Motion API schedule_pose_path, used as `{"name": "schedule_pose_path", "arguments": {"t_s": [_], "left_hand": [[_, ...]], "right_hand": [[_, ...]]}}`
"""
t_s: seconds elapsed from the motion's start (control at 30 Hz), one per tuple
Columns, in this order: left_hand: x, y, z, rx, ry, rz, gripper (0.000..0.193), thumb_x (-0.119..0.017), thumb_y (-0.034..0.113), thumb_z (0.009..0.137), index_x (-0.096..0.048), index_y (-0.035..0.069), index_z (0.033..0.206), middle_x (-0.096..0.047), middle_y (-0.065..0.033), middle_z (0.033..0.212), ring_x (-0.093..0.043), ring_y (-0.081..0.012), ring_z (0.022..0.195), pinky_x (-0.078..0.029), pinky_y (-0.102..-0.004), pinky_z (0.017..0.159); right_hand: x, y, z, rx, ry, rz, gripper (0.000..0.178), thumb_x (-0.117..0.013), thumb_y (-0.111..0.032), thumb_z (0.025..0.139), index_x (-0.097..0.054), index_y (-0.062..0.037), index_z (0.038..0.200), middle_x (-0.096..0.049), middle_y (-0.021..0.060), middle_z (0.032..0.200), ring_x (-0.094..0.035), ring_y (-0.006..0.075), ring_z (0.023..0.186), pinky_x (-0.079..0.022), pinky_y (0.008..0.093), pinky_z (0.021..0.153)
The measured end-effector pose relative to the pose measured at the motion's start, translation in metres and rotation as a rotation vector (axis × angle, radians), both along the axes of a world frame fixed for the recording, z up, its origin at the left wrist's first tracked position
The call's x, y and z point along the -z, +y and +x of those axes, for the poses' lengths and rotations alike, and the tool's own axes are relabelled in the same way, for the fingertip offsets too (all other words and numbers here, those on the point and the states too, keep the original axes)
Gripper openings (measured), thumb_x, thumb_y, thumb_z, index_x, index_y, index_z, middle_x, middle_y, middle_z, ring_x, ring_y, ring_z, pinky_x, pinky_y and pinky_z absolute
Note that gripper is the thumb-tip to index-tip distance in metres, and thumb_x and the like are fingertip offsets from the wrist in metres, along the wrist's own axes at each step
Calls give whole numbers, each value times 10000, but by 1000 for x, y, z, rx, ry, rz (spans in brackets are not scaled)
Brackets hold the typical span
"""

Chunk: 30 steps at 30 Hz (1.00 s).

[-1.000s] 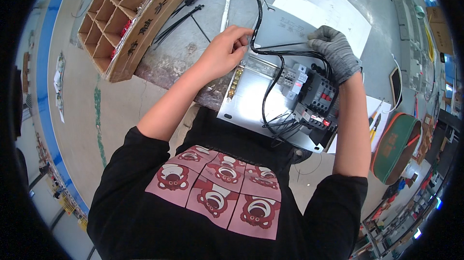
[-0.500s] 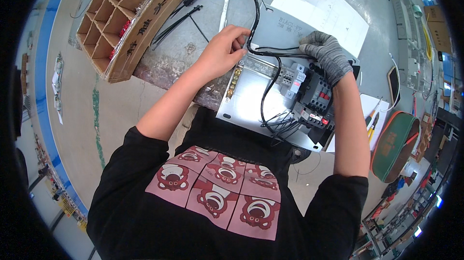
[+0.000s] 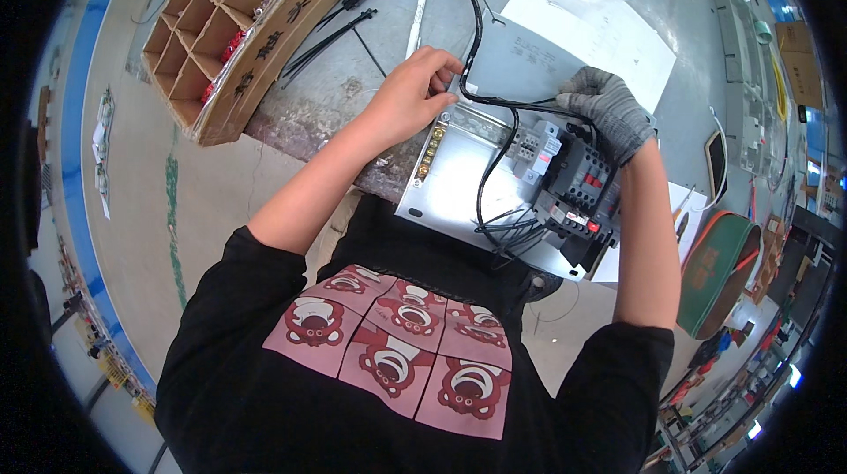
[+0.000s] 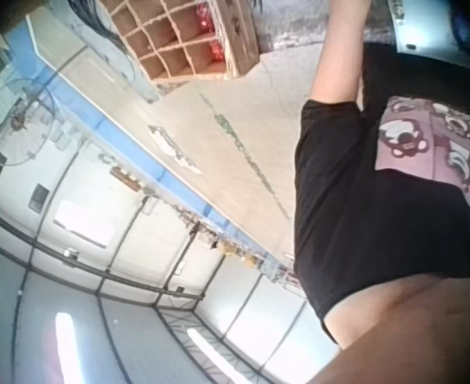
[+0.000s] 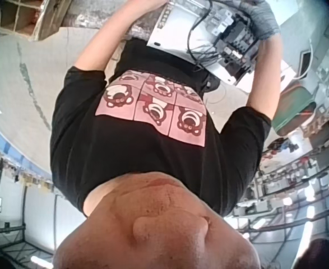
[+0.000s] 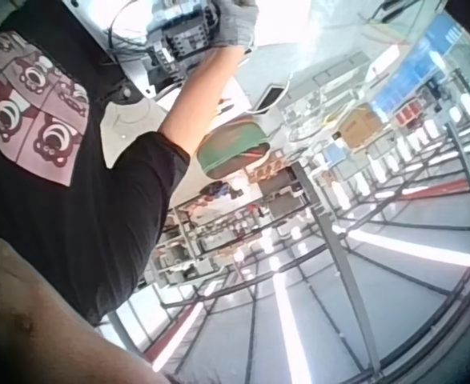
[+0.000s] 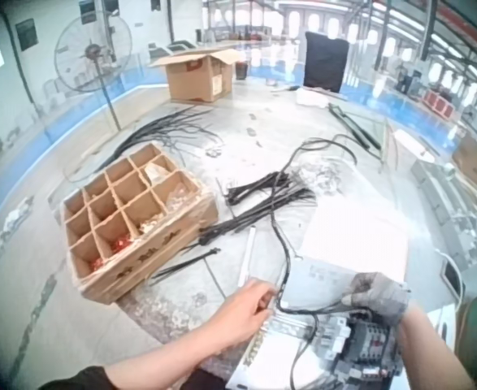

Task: The person routes black wires through a metal electrical enclosure, connects them to terminal blocks and circuit breakers, and secures the wiring with zip ties. They also apply white labels to the wires and organize the bundle inside the enclosure.

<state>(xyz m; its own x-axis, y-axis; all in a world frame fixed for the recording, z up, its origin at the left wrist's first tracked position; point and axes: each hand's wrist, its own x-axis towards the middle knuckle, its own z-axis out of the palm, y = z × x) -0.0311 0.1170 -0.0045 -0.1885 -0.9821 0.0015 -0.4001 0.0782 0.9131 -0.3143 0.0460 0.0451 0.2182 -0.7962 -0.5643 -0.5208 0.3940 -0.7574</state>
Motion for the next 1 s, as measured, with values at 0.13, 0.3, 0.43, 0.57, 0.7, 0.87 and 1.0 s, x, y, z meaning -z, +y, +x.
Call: {"name": "schedule_pose_path", "arguments": {"t_s": [0.13, 0.3, 0.43, 0.57, 0.7, 0.87, 1.0], "left_hand": [[1, 1, -1, -14, -3, 3, 294, -685, -3, 758, -577, 24, 1030, -537, -88, 936, -554, -193, 801, -483, -301, 743], [-2, -1, -1, -15, 6, 16, 261, -689, -5, 749, -588, 14, 989, -544, -84, 926, -568, -192, 778, -485, -302, 727], [0, 0, -1, -22, 9, 13, 244, -688, -9, 747, -595, 7, 973, -546, -86, 923, -578, -191, 776, -486, -302, 719], [3, 1, -1, -15, 27, 10, 239, -685, -9, 749, -598, 3, 972, -547, -88, 922, -580, -190, 774, -485, -302, 715], [-2, 1, -2, -31, 16, 26, 229, -686, -7, 749, -601, 1, 962, -547, -87, 916, -579, -188, 770, -483, -302, 715], [-3, 1, -2, -30, 5, 27, 205, -690, 13, 755, -592, 14, 936, -547, -93, 911, -611, -221, 780, -502, -329, 720], [-4, 1, -3, -41, -17, 12, 196, -682, 17, 757, -583, 15, 926, -564, -106, 922, -616, -254, 795, -502, -349, 730]], "right_hand": [[2, 6, -1, -9, 31, -23, 132, -733, -39, 771, -602, -33, 781, -611, 16, 691, -562, 69, 613, -471, 223, 563], [-6, 5, 2, -244, 257, -80, 162, -724, -9, 740, -565, -35, 721, -577, 12, 654, -547, 94, 590, -458, 259, 549], [-1, 6, 1, -221, 197, -67, 169, -727, -9, 742, -561, -29, 718, -579, 18, 643, -551, 89, 597, -466, 261, 556], [-7, 9, -2, -220, 182, -34, 119, -714, -1, 738, -599, -24, 721, -619, 37, 681, -579, 107, 640, -485, 283, 603], [-14, 7, 6, -237, 198, -15, 135, -715, -6, 751, -581, -20, 747, -604, 24, 680, -569, 87, 620, -477, 251, 590], [-15, 4, 14, -327, 175, -51, 95, -705, -10, 753, -616, -26, 782, -605, 7, 686, -546, 85, 619, -462, 249, 594], [-6, -7, 21, -393, 213, 0, 104, -723, -39, 746, -639, -30, 807, -612, -2, 700, -546, 81, 660, -461, 249, 633]]}}
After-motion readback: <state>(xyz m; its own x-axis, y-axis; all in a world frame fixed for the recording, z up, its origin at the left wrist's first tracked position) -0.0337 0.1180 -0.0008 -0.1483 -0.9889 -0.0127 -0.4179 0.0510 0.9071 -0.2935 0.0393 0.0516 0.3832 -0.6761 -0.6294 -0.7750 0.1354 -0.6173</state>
